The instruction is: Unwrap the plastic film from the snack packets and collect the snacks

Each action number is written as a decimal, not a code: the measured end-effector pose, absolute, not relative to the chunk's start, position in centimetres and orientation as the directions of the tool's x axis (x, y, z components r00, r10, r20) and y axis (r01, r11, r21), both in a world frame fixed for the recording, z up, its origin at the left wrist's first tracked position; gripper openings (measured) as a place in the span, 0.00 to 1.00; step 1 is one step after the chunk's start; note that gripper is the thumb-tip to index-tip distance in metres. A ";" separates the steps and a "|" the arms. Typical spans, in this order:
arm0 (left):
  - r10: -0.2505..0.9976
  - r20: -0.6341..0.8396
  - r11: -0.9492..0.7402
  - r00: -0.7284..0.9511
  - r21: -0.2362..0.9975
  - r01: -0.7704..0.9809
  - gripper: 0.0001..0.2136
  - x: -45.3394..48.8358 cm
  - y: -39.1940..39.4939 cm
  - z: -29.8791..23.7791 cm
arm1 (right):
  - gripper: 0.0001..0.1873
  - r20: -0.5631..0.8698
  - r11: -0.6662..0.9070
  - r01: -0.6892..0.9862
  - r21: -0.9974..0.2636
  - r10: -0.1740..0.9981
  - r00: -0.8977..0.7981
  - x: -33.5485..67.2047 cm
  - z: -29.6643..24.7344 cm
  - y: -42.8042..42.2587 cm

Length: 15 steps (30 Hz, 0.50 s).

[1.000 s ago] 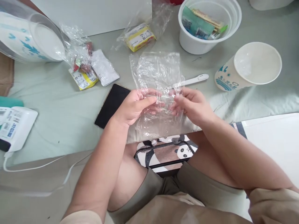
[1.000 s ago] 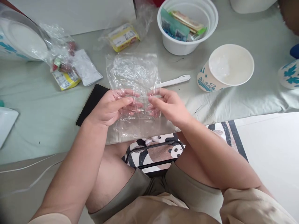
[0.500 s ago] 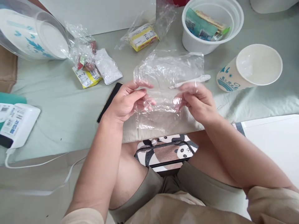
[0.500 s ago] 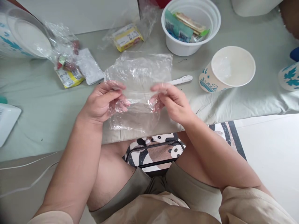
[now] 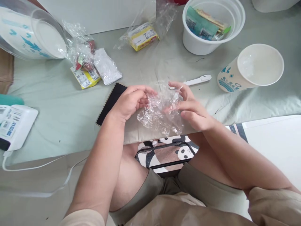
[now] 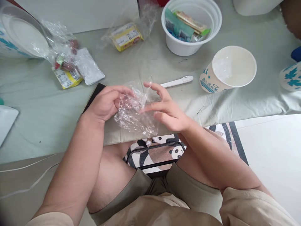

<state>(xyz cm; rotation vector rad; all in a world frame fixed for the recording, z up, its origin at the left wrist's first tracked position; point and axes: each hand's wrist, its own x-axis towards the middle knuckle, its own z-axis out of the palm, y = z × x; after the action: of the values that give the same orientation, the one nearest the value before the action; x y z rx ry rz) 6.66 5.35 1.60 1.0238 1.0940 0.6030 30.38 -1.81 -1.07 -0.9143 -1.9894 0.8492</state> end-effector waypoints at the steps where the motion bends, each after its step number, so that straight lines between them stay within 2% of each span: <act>1: 0.817 -0.428 0.446 0.386 0.894 0.048 0.11 6.7 5.4 1.6 | 0.21 0.388 0.555 0.340 -0.759 0.805 -0.449 30.0 -1.0 -2.0; 3: 0.817 -0.432 0.460 0.382 0.888 0.019 0.19 6.7 5.6 1.7 | 0.18 0.380 0.579 0.469 -0.667 0.806 -0.454 29.3 -1.0 -2.3; 5: 0.854 -0.421 0.436 0.307 0.900 0.021 0.25 6.8 5.8 1.7 | 0.16 0.331 0.540 0.599 -0.591 0.840 -0.430 28.9 -1.0 -2.6; 8: 0.914 -0.339 0.345 0.223 0.938 0.010 0.14 6.9 5.7 1.9 | 0.13 0.330 0.450 0.663 -0.598 0.892 -0.308 28.9 -1.0 -2.4; 10: 0.917 -0.305 0.319 0.259 0.948 -0.015 0.03 6.8 5.3 2.2 | 0.14 0.366 0.361 0.613 -0.703 0.922 -0.124 29.1 -1.0 -2.1; 11: 0.906 -0.301 0.324 0.297 0.946 -0.030 0.02 6.7 5.2 2.4 | 0.18 0.347 0.306 0.552 -0.775 0.937 -0.033 29.1 -0.9 -1.9; 13: 0.885 -0.291 0.333 0.363 0.941 -0.058 0.07 6.5 4.9 2.7 | 0.28 0.204 0.173 0.363 -0.916 0.978 0.050 29.1 -0.8 -1.6; 15: 0.885 -0.248 0.304 0.394 0.949 -0.086 0.10 6.4 4.9 2.6 | 0.28 0.000 0.002 0.154 -0.988 1.000 -0.016 28.9 -0.6 -1.4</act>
<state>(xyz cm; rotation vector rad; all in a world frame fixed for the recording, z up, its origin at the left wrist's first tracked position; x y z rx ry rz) 6.43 4.88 2.63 1.0580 0.9453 0.7897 28.92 -1.36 -0.64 -1.3141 -1.3344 1.1432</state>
